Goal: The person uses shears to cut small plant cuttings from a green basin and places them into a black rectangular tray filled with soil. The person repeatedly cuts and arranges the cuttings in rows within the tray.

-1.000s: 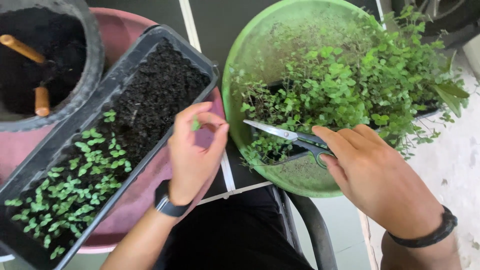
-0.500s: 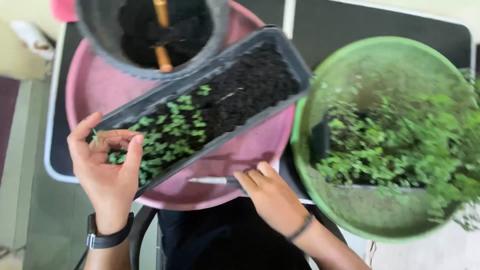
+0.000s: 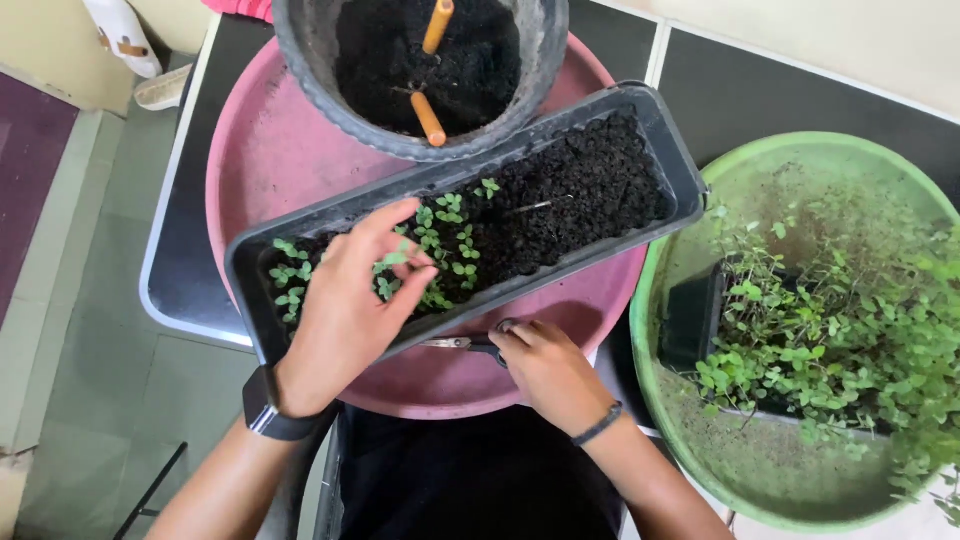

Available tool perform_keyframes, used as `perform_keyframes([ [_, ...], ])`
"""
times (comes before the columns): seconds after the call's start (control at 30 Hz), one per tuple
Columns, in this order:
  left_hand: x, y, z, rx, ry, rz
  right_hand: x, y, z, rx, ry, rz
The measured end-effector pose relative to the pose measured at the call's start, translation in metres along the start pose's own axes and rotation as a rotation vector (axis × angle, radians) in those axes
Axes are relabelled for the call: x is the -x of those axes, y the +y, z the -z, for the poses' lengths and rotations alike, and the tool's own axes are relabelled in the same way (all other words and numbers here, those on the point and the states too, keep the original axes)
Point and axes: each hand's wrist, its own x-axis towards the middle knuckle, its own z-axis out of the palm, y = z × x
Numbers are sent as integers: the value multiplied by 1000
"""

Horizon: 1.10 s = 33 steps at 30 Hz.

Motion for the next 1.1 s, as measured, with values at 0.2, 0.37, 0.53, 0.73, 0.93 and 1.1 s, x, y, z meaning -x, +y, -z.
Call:
perform_keyframes([
  [0.2,-15,15,-11,-72,-86,-142,-22,-47,84,-249,461,-130],
  [0.37,-19,23,-28,-147,-115,-305,-45,-43,109,-311,523,-156],
  [0.53,-23,30,-35,-289,-147,-348,-56,-32,110,-346,451,-176],
  [0.73,-23,27,-31,-353,-89,-429,-62,-26,114,-467,497,-138],
  [0.93,-10,-14,9,-348,71,-225,-54,3,122,-400,579,-169],
  [1.1,34,-59,56,-367,351,-22,-51,10,129,-388,600,-351],
])
